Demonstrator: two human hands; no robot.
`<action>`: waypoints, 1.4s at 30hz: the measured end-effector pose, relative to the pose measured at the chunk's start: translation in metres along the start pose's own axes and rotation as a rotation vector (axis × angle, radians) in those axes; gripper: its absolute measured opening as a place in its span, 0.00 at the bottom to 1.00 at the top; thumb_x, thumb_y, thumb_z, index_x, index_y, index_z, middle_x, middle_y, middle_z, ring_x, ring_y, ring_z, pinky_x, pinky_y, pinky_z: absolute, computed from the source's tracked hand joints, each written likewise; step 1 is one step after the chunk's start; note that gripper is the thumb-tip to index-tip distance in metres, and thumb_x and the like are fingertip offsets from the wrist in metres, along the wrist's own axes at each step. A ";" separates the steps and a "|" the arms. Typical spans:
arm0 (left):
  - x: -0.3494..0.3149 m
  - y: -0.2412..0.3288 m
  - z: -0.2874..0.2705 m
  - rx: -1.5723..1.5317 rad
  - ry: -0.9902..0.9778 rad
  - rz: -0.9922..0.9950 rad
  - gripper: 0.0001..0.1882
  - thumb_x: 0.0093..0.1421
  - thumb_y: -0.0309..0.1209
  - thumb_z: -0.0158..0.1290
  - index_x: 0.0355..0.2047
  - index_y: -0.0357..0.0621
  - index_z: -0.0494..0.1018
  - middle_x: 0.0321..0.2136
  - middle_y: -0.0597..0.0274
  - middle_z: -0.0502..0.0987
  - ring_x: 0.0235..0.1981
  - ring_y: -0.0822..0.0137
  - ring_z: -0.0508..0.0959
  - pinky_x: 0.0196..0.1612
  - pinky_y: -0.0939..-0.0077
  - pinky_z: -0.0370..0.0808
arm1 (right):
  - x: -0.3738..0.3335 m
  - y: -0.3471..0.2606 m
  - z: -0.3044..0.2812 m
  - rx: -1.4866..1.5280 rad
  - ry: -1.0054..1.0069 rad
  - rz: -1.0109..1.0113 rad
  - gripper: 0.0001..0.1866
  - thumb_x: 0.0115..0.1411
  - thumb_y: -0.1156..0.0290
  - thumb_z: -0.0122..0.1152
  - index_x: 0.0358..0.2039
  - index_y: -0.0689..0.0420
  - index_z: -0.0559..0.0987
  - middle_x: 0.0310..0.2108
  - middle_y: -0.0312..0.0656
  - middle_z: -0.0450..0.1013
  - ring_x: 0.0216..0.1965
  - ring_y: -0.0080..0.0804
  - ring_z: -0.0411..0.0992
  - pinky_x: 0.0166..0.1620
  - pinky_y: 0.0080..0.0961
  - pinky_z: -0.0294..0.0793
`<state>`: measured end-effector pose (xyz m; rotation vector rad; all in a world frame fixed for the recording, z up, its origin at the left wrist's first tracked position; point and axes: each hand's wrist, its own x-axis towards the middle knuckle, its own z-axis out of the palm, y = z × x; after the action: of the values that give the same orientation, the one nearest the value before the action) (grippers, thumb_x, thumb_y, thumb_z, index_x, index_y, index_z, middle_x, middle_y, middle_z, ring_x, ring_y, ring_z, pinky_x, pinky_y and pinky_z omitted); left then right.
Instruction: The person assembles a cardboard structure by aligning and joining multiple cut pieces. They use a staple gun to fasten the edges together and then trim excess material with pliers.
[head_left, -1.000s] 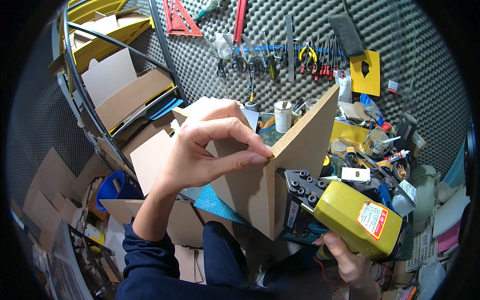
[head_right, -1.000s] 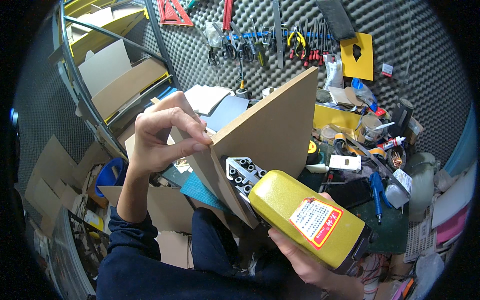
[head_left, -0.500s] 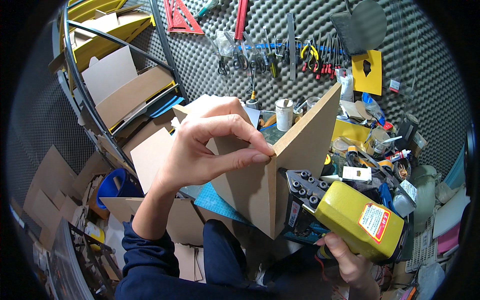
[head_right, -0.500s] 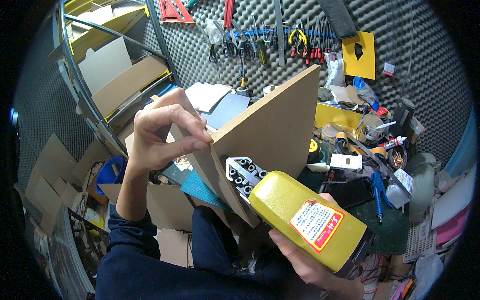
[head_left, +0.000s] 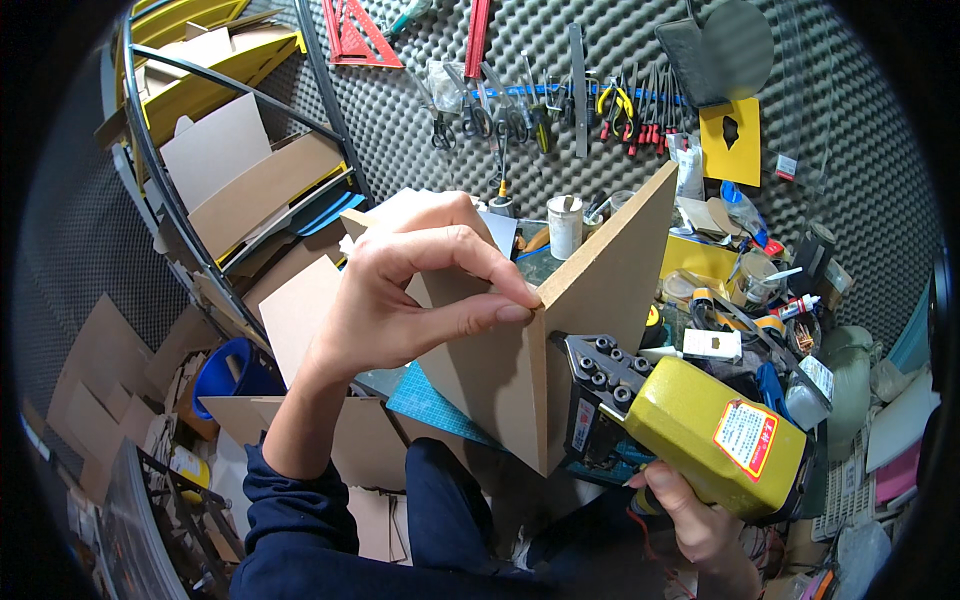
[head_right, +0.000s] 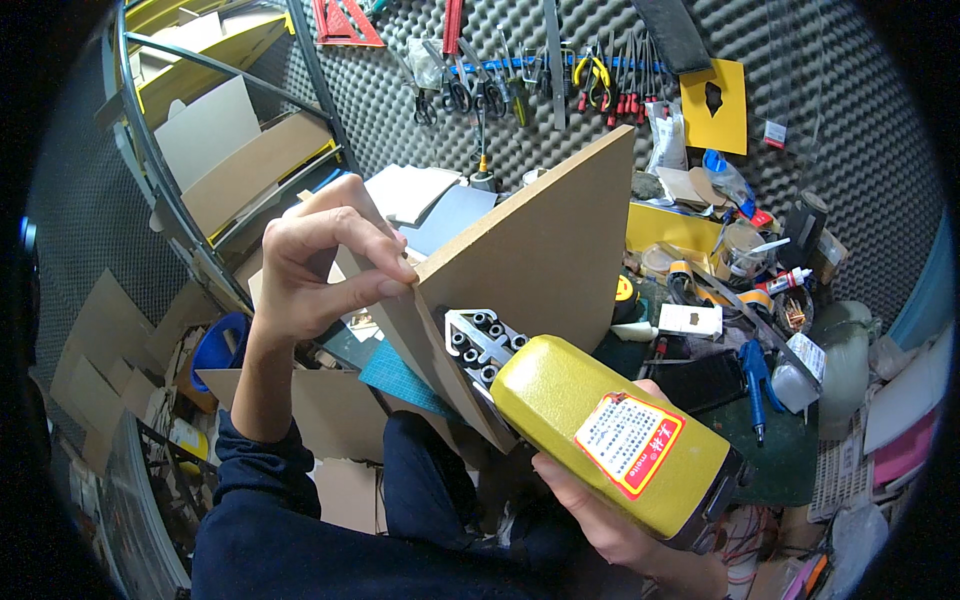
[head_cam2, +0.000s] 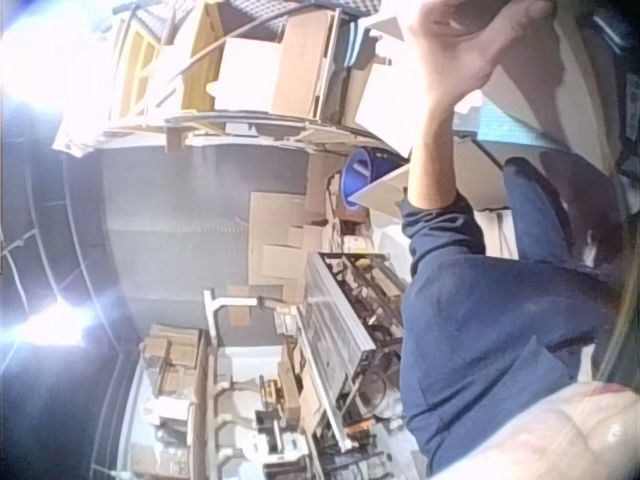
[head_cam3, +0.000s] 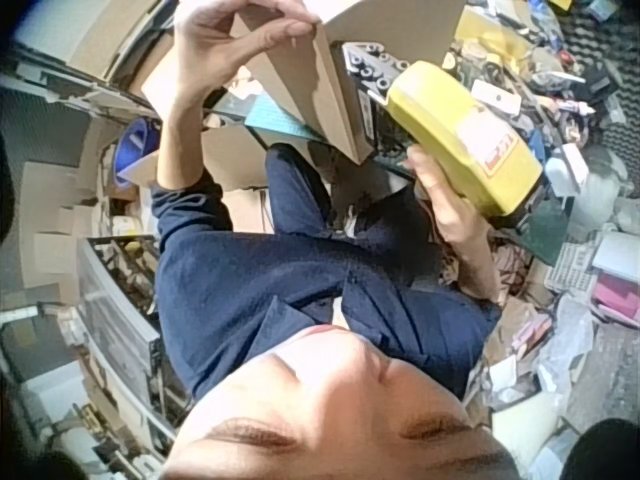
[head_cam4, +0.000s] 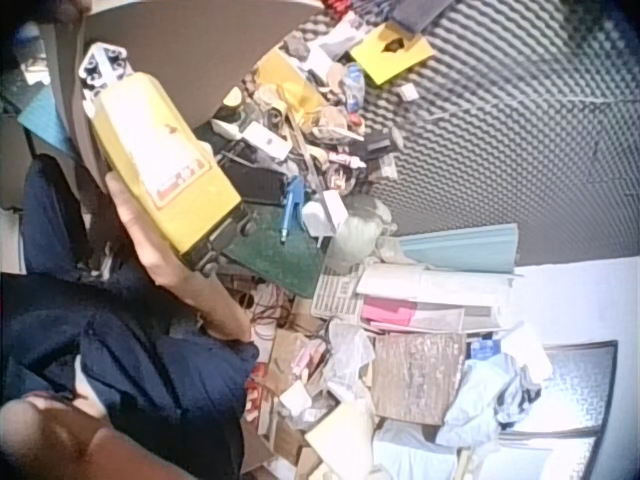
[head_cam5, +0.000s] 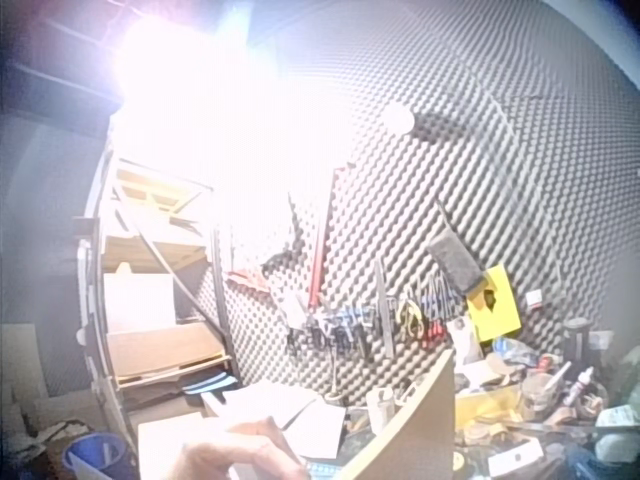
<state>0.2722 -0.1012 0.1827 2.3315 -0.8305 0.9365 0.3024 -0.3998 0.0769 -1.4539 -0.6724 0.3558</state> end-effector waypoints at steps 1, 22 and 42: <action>0.000 0.000 -0.001 0.007 -0.004 -0.001 0.09 0.46 0.26 0.71 0.30 0.47 0.84 0.26 0.67 0.78 0.30 0.73 0.76 0.37 0.77 0.76 | 0.000 0.001 0.000 0.001 -0.017 -0.031 0.23 0.60 0.75 0.66 0.56 0.58 0.74 0.54 0.42 0.76 0.55 0.28 0.74 0.56 0.28 0.69; 0.000 0.001 0.000 -0.013 -0.003 0.031 0.08 0.49 0.24 0.68 0.32 0.45 0.84 0.28 0.66 0.80 0.32 0.73 0.76 0.37 0.77 0.73 | -0.001 0.005 0.001 0.099 0.027 -0.048 0.22 0.62 0.75 0.65 0.56 0.60 0.74 0.52 0.43 0.74 0.51 0.27 0.74 0.52 0.26 0.74; -0.227 0.029 0.172 -0.901 0.749 -1.013 0.10 0.68 0.31 0.53 0.45 0.41 0.70 0.36 0.64 0.75 0.37 0.75 0.76 0.44 0.77 0.76 | -0.088 0.100 -0.017 0.048 0.368 0.038 0.20 0.64 0.65 0.58 0.50 0.68 0.73 0.33 0.45 0.77 0.34 0.35 0.76 0.44 0.31 0.76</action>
<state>0.1962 -0.1495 -0.0893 1.1531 0.2513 0.6437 0.2619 -0.4553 -0.0382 -1.4391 -0.3373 0.1261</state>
